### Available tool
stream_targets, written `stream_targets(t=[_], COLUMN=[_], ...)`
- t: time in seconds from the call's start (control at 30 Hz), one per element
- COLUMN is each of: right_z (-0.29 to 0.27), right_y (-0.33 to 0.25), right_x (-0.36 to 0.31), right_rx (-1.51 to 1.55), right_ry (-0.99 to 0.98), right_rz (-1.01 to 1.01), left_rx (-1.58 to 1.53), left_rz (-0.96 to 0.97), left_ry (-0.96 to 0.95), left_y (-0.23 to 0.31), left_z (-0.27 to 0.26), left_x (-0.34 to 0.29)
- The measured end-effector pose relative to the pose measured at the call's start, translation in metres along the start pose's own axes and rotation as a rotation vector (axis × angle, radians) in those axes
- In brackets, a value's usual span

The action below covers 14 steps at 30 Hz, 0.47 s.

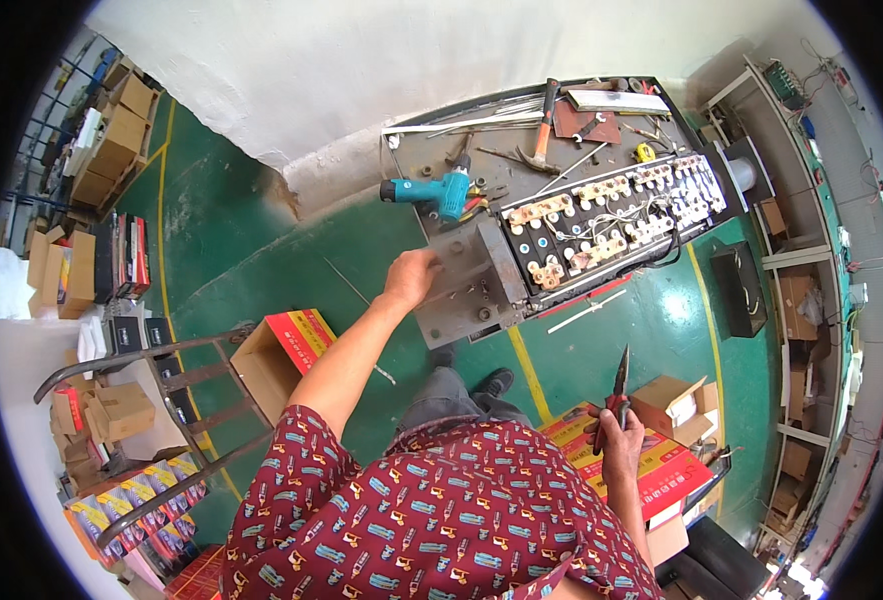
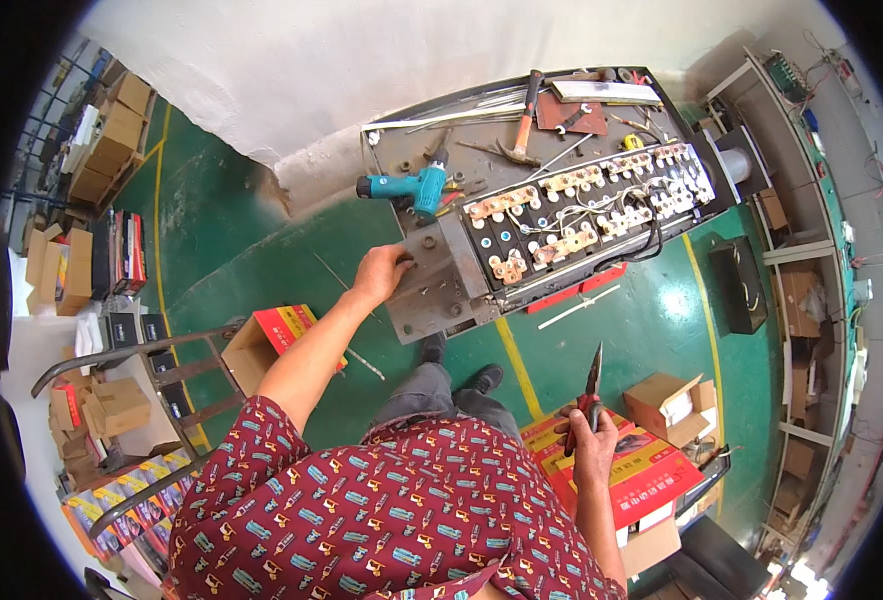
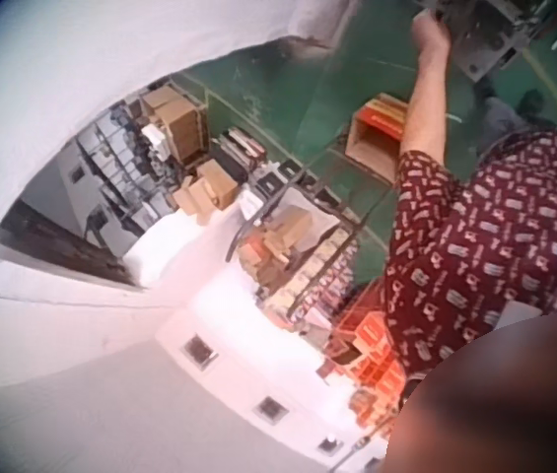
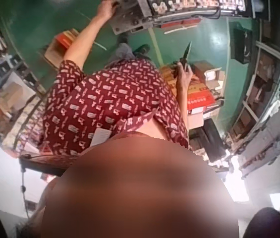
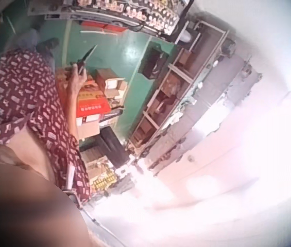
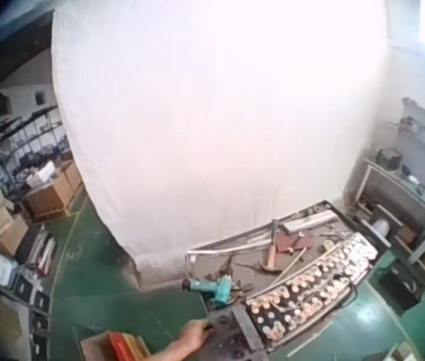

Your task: The person uses a cordless drill and pliers to fasten and adjust components on a large electronic assembly mounted on a workbench. They repeatedly drill into the assembly, reposition wires, and secure parts while working in a factory setting.

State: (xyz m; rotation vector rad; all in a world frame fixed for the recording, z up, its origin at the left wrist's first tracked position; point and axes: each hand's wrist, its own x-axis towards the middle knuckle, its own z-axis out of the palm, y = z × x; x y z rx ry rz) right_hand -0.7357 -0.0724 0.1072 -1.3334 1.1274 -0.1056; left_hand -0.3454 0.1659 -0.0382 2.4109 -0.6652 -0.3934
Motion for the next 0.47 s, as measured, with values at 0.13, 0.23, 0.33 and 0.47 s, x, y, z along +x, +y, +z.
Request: stream_targets(t=[0.13,0.23,0.33,0.47], right_z=[0.017,0.028,0.051,0.08], right_y=[-0.021,-0.046,-0.088,-0.117], right_x=[-0.013,-0.021,-0.028,-0.012], right_rx=[-0.01,-0.033,-0.045,0.067], right_ry=[-0.057,-0.139,-0.225,-0.471], right_rz=[-0.112,-0.205,-0.17,-0.103], left_rx=[0.132,0.231,0.066,-0.584], left_rz=[0.096,0.071,0.056,-0.091], left_ry=[-0.088,-0.152,0.022,0.069], left_y=[0.004,-0.007,-0.005,0.037], left_z=[0.001,0.012,-0.005,-0.042], left_x=[0.008,0.015,0.017,0.023])
